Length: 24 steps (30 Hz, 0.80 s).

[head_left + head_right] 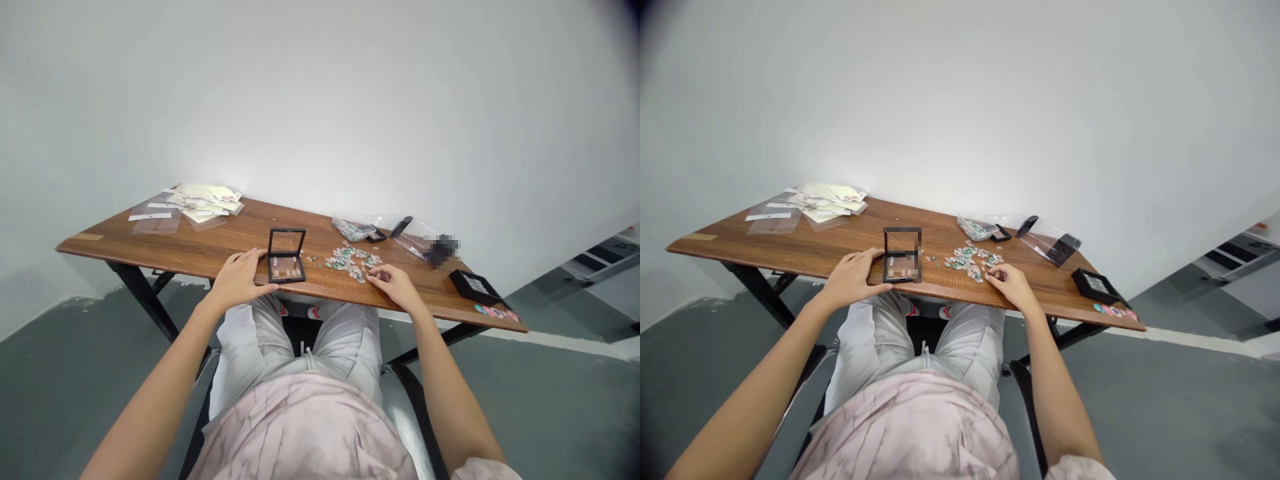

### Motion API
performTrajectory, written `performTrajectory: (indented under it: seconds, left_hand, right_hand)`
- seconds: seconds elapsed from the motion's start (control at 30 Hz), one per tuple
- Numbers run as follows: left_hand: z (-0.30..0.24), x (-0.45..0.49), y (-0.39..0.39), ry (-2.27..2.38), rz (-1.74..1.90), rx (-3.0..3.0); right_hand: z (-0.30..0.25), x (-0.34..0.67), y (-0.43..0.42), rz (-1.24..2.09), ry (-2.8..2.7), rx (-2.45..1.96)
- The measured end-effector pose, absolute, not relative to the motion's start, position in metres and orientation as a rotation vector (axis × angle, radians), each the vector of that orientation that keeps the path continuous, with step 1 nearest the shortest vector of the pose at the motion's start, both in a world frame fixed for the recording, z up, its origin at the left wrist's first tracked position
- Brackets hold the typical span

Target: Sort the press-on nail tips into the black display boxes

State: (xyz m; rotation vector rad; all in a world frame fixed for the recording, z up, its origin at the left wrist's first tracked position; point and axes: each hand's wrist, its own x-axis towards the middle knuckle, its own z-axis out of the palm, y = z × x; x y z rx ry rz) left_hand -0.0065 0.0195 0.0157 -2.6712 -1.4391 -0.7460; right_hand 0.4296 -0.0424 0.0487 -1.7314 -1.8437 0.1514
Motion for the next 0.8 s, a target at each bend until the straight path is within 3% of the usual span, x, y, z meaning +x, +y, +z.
performTrajectory:
  seconds: [0.43, 0.8]
  left_hand:
    - [0.018, -0.006, 0.019, -1.455, -0.737, -2.682]
    - [0.016, -0.007, 0.021, -1.426, -0.770, -2.675]
  right_hand:
    - [0.055, 0.413, -0.036, -0.056, -2.002, -1.581]
    - [0.069, 0.268, -0.016, 0.124, -2.274, -1.082]
